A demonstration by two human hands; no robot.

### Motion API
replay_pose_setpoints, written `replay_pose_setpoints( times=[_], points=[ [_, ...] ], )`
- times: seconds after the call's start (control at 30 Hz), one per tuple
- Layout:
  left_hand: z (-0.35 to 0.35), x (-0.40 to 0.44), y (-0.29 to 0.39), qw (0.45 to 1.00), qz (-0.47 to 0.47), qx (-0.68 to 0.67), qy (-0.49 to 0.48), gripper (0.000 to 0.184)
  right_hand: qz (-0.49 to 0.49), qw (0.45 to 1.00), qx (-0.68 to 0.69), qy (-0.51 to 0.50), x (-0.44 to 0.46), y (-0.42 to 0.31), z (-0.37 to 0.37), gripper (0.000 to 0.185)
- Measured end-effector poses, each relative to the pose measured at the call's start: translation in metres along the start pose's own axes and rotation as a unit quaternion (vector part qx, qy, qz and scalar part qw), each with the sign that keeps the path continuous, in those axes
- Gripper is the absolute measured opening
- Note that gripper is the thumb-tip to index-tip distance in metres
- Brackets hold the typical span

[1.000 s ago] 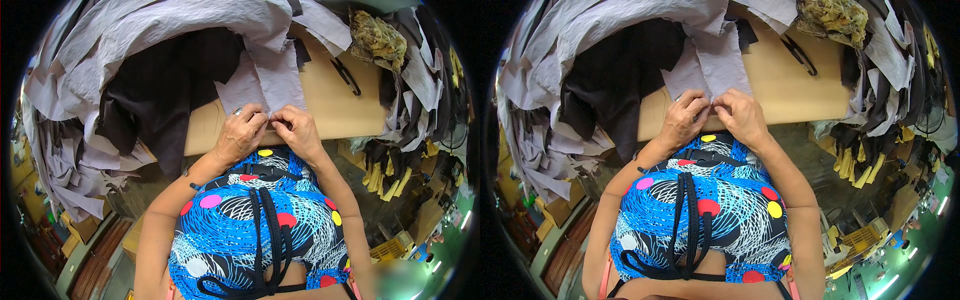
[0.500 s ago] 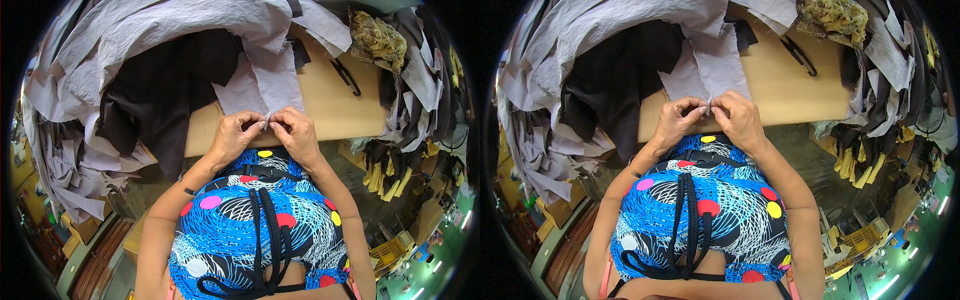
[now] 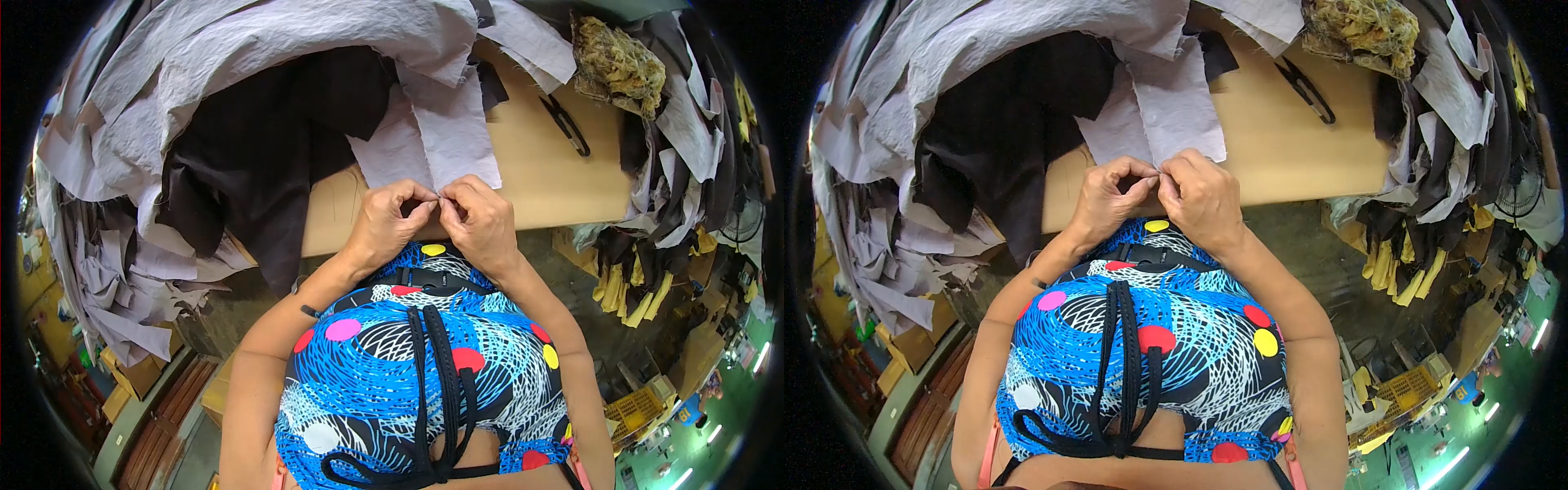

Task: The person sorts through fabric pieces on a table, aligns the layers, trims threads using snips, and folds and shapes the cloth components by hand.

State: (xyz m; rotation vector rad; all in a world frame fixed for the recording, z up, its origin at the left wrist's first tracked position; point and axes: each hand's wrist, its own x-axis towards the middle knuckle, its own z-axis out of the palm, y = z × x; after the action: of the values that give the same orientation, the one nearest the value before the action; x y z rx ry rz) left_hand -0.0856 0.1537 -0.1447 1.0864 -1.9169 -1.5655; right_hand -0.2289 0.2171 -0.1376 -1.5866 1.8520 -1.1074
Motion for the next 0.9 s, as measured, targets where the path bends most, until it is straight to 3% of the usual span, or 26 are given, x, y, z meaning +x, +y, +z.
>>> replay_pose_setpoints(
  times=[0.37,0.9],
  points=[
    [-0.0014,-0.0011,0.0003,1.000,-0.012,-0.021,-0.008,0.009,0.082,0.994,0.077,-0.011,0.0023,-0.0007,-0.0047,0.005],
    [0.0033,-0.0011,0.0005,0.999,0.041,-0.005,0.018,0.009,-0.015,0.999,0.031,0.013,-0.0027,-0.0024,-0.0042,0.007]
  ],
)
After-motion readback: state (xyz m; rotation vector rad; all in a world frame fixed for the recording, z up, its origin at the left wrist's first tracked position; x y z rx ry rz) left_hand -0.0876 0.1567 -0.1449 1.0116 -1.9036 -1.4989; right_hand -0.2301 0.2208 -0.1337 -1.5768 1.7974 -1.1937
